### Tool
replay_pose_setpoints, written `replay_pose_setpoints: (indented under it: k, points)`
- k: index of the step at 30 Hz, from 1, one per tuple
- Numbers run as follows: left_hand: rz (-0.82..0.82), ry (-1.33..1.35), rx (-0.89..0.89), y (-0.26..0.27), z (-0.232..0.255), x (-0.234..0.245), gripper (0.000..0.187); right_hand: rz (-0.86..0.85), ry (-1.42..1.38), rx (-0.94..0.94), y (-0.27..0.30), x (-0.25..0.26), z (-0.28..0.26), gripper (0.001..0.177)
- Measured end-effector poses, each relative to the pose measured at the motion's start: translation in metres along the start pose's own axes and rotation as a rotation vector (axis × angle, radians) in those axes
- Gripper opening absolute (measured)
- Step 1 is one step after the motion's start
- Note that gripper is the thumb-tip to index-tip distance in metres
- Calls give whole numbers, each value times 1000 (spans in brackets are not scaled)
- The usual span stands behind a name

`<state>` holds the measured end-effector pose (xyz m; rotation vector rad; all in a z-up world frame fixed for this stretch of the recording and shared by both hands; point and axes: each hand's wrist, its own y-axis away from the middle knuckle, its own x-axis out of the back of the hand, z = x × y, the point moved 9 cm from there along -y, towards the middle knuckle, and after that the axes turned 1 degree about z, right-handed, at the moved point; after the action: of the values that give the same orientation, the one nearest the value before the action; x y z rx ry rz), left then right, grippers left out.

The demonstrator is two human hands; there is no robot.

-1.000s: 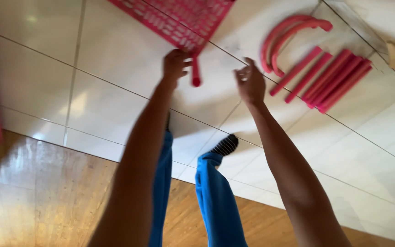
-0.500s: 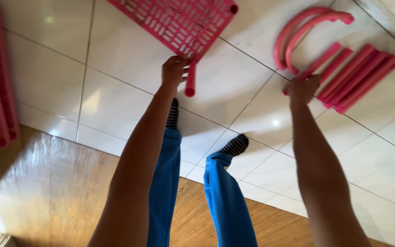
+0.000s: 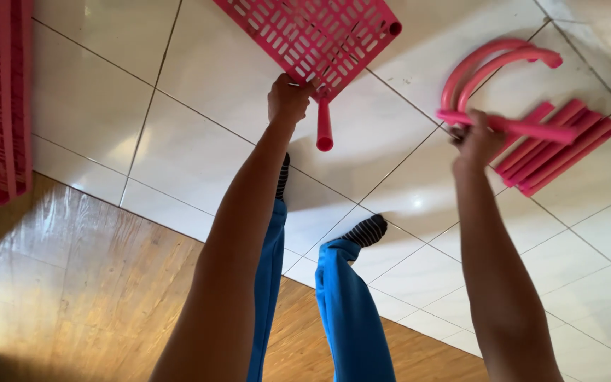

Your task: Assembling a pink plastic multi-tier shelf on a tiled floor by inserting plastic tubes into the corners of the shelf units.

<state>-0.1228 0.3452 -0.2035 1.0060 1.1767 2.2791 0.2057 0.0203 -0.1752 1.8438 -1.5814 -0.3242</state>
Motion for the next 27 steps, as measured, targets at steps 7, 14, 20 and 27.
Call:
replay_pose_setpoints:
  k: [7,14,20,27]
  points:
    - [25,-94,-106,-17,-7,-5,56,-450,98,369,60,-164,-81,27]
    - [22,-177,12,-11,-5,3,55,-471,296,848,78,-206,-99,14]
    - [1,-180,21,-9,-5,2,55,-357,532,963,85,-216,-106,14]
    - [-22,-159,6,-6,-1,3,52,-328,643,959,85,-226,-105,13]
